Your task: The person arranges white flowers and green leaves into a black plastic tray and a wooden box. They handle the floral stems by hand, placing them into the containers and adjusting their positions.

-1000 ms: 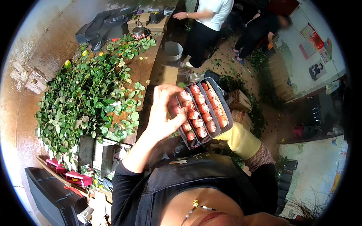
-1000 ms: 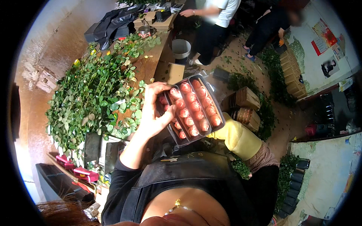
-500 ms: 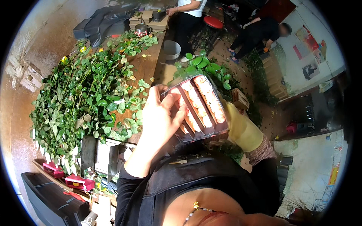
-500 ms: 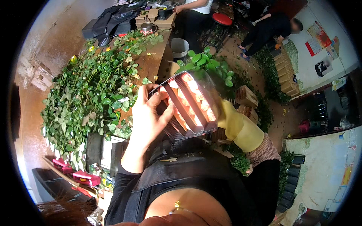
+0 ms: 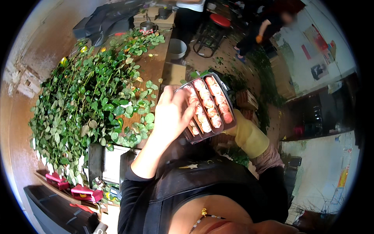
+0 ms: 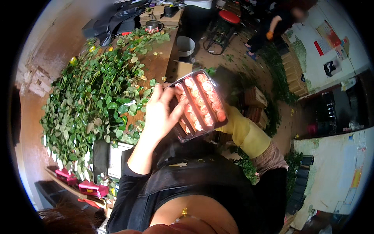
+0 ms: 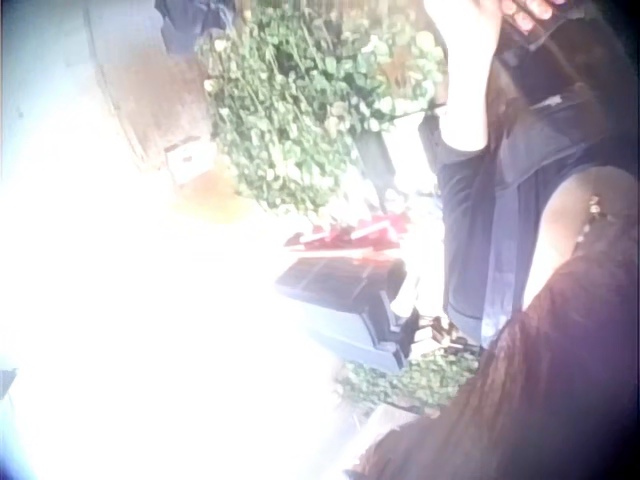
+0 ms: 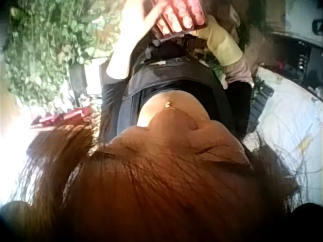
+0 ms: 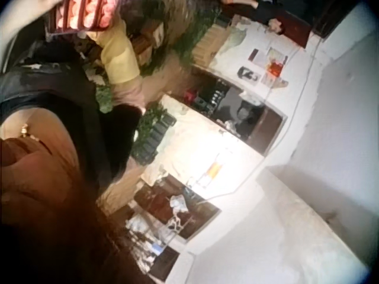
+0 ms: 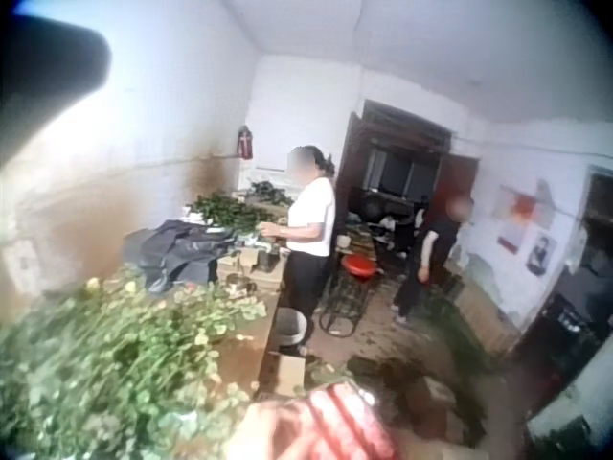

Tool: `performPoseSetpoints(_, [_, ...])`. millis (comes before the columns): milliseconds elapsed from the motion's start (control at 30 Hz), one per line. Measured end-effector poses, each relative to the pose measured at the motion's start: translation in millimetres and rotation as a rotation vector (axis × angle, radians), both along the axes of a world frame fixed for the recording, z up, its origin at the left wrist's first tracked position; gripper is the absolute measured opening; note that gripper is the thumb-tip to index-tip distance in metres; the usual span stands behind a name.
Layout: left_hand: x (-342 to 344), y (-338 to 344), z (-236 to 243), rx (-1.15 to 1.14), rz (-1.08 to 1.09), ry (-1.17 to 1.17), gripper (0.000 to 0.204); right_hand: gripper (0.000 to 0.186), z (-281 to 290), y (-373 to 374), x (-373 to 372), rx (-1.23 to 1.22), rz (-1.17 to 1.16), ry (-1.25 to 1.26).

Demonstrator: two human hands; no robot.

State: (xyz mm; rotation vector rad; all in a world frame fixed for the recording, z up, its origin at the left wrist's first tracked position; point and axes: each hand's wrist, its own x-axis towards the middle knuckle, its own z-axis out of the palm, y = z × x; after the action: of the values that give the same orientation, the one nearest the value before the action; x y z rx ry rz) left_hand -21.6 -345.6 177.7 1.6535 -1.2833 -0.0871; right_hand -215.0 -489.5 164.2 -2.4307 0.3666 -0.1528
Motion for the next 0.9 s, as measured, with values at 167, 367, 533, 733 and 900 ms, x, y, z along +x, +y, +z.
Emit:
performPoseSetpoints(167, [1,-45,-37,-0.38,-0.323,1.014,0.055,0.053,26,-7,-1,-0.868,0.123,-0.043])
performPoseSetpoints(367, [-26,-107,-65,-0.245,-0.506,1.259,0.08,0.058,24,-35,0,0.746,-0.18,-0.177])
performPoseSetpoints(533, [-48,-158,-67,-0.21,-0.473,1.133,0.081,0.05,8,-101,-9,2.225,0.282,-0.587])
performPoseSetpoints(733, [-82,-236,-72,-0.187,-0.477,1.037,0.09,0.041,-4,-200,-62,2.542,-0.04,-0.513])
performPoseSetpoints(900, [-97,-283,-73,-0.167,-0.431,1.082,0.108,0.041,-47,-287,-108,2.399,-0.718,-0.41])
